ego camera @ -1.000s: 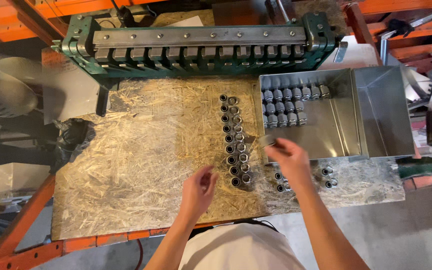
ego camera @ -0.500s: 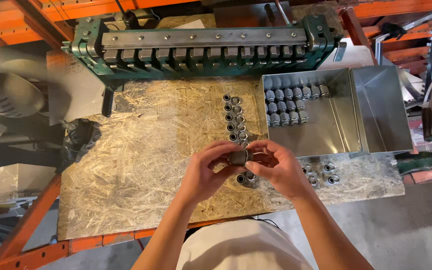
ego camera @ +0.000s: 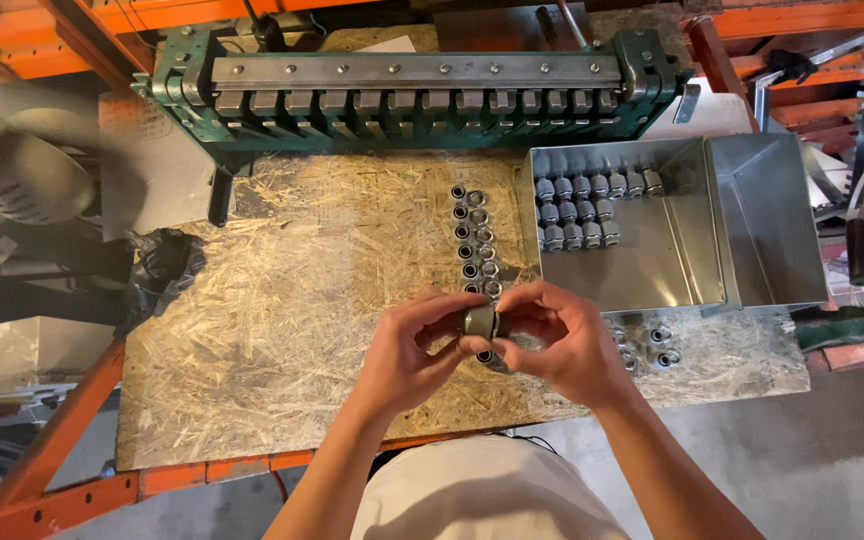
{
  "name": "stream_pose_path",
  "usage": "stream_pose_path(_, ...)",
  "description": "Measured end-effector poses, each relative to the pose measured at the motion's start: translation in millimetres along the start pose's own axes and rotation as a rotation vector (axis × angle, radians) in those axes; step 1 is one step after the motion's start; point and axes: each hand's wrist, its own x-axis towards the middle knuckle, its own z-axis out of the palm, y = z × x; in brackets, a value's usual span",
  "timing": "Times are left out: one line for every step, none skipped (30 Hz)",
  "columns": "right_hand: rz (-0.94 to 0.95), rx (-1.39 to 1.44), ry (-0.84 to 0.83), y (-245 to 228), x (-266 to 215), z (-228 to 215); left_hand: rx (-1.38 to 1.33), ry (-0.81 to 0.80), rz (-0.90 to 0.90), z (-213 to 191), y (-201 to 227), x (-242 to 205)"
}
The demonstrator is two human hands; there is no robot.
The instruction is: The person repeatedly picks up small metal cylindrical parts from a table and a metal bin, screws them together by hand, and places the assembled units back on the table. The process is repeated continuously throughout the clip.
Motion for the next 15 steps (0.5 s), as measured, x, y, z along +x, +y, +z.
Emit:
stream_pose_path(0.000,0.001,-0.003,-6,-1,2,0.002,0.003,0.000,1,-2,-1)
stream_pose_path(-0.014,-0.041,-0.009,-11,-1,4,-0.033,0.002,-0.023,3,-4,-1)
stream_pose_path(-0.028,-0.084,-0.014,-18,-2,5,-0.068,-0.001,-0.044,4,-6,-1)
stream_pose_path(-0.028,-0.084,-0.015,-26,1,5,-0.068,0.000,-0.044,5,-12,-1)
stream_pose_path(-0.118,-0.210,-0.056,-34,3,4,-0.097,0.019,-0.075,6,-18,-2)
stream_pose_path(-0.208,-0.336,-0.096,-42,4,4,-0.127,0.039,-0.106,7,-24,-3)
stream_pose_path(-0.209,-0.337,-0.098,-46,6,7,-0.127,0.040,-0.105,6,-10,-1)
stream_pose_path(-0.151,-0.209,-0.115,-50,7,10,-0.041,0.040,-0.039,5,4,2)
stream_pose_path(-0.093,-0.080,-0.132,-53,8,13,0.047,0.041,0.025,3,18,4)
stream_pose_path(-0.093,-0.079,-0.134,-48,8,10,0.048,0.043,0.025,3,17,5)
stream_pose_path(-0.026,-0.105,-0.106,-42,9,7,0.087,0.074,0.086,2,15,7)
stream_pose_path(0.041,-0.132,-0.078,-36,9,4,0.125,0.106,0.147,2,14,9)
stream_pose_path(0.040,-0.132,-0.080,-40,11,9,0.126,0.107,0.148,1,15,9)
stream_pose_path(-0.055,-0.056,-0.085,-45,14,13,0.119,0.116,0.144,-1,15,10)
stream_pose_path(-0.151,0.020,-0.091,-49,16,18,0.112,0.123,0.141,-3,16,10)
